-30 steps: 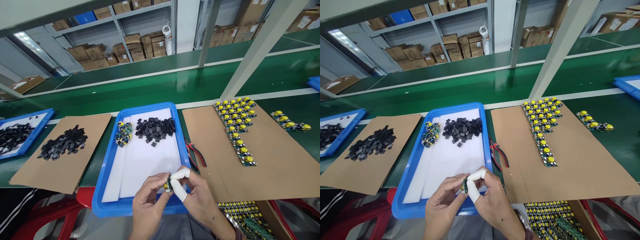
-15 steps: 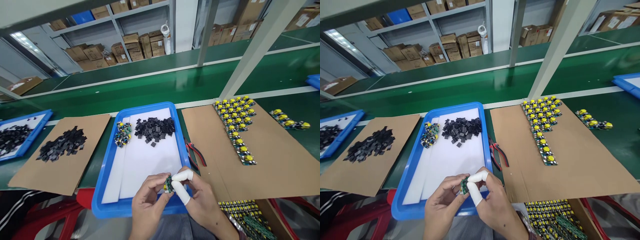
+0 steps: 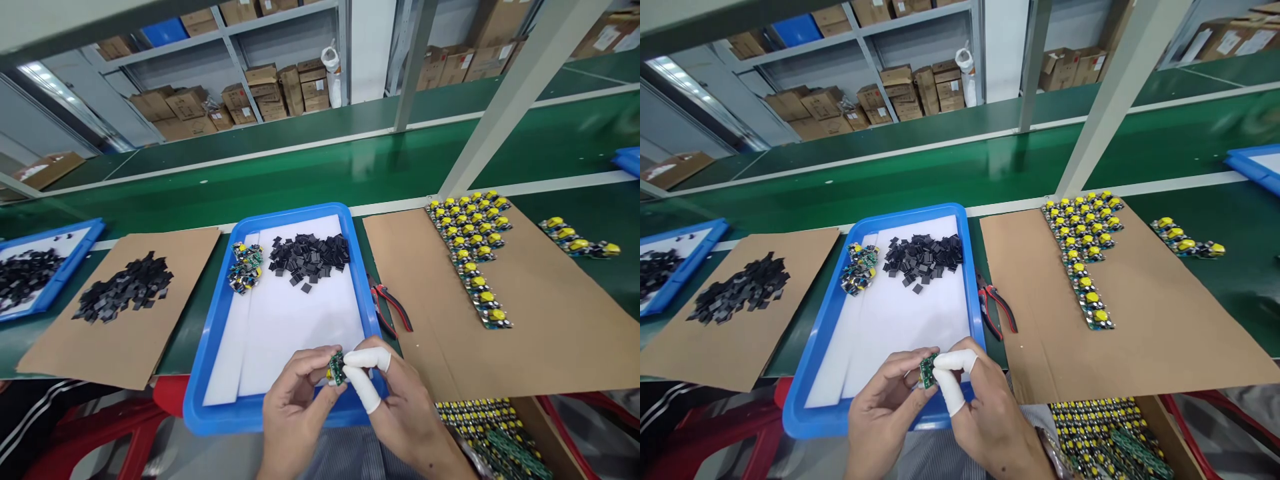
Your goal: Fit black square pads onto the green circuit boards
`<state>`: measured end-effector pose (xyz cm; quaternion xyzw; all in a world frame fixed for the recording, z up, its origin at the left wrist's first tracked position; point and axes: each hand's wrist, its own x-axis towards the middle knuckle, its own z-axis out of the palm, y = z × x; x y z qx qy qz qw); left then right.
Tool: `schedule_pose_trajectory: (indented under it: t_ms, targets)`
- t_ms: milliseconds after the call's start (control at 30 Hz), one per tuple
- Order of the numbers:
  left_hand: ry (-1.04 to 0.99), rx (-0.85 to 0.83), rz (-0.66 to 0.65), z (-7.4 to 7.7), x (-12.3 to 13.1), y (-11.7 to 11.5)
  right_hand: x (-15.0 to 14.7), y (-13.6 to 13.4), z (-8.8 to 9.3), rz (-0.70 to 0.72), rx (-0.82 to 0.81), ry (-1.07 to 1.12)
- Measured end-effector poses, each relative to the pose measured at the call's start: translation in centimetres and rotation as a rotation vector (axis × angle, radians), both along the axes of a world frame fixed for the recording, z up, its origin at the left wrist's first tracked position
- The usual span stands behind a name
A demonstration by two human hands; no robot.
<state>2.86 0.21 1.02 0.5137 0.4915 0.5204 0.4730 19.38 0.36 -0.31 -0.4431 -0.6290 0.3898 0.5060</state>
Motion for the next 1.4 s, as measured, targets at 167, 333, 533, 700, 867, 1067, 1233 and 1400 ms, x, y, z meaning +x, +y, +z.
schedule_pose_trajectory:
  t_ms: [167, 333, 533, 700, 867, 1067, 1233, 1400]
  targets:
    - [-0.025, -0.002, -0.034, -0.3, -0.1, -0.2, -0.1, 0.2, 0.4, 0.013, 0.039, -0.013]
    - [-0.022, 0.013, -0.040, -0.7, -0.2, -0.3, 0.0, 0.1, 0.2, 0.032, 0.044, -0.005]
    - [0.012, 0.078, -0.041, -1.2, -0.3, -0.5, 0.2, 0.1, -0.6, 0.072, -0.018, -0.031]
    - [0.051, 0.144, -0.034, -1.4, -0.3, -0.4, -0.1, 0.2, -0.3, 0.045, -0.103, -0.061]
    - [0.085, 0.176, -0.045, -1.5, -0.2, -0.5, -0.2, 0.7, 0.1, 0.053, -0.049, -0.025]
    - [0.020, 0.037, -0.015, -1.0, 0.0, -0.9, 0.6, 0.3, -0.7, 0.153, -0.102, 0.113]
    - [-0.053, -0.020, -0.028, -0.5, 0.1, -0.9, 1.1, -0.3, -0.8, 0.158, 0.146, -0.011]
    - [-0.010, 0.008, -0.028, -1.0, 0.0, -1.0, 1.5, -0.2, -0.6, 0.193, 0.182, -0.101]
